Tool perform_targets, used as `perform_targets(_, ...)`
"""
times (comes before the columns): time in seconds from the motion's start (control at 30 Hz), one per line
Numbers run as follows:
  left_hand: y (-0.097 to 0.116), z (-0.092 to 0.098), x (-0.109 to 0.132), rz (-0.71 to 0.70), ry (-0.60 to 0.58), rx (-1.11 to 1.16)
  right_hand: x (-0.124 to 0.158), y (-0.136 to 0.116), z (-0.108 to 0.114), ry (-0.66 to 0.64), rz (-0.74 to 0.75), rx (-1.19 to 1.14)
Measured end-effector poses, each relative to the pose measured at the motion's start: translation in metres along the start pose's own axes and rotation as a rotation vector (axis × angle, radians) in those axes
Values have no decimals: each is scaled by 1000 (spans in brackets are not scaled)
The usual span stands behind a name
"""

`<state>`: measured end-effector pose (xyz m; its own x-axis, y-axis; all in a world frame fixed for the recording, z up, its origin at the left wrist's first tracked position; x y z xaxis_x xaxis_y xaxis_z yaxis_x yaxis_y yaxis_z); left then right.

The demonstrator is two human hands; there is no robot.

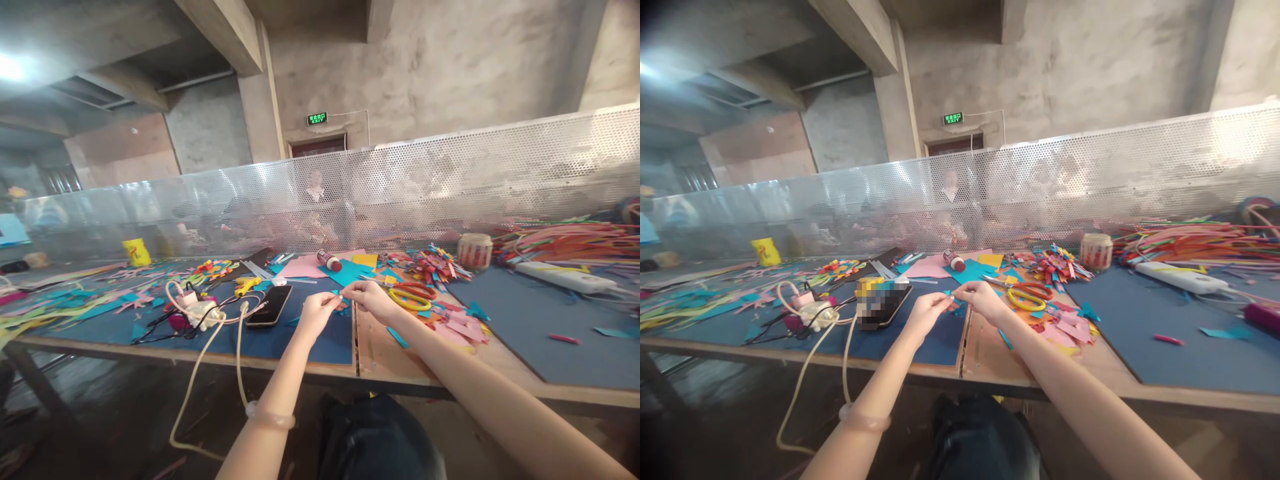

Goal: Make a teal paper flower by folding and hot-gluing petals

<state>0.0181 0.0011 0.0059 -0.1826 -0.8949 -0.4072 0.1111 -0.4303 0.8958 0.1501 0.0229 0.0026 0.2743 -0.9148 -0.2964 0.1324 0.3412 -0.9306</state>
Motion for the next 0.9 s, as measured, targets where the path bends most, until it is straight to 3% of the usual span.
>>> perform_targets(0.27,2,-2,1,23,-12,34,6,-13,4,-120,-12,-21)
perform_targets(0.63,11,-9,7,52,-99,35,5,-11,5,-110,-23,59)
perform_targets(0.9,4,-1,3,49,-25,70,8,-15,9,-156,-56,78)
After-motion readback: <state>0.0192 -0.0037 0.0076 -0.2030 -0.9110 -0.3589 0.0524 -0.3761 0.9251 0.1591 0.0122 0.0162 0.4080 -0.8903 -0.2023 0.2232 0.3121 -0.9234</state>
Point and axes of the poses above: each hand's wrist, its own x-axis away from the middle knuckle, its own z-axis out of the back of the hand, y = z × x, the point moved 6 cm from there along -x, towards the middle knuckle, and after that the axes turned 6 degrees about x, right-handed, at the moved point
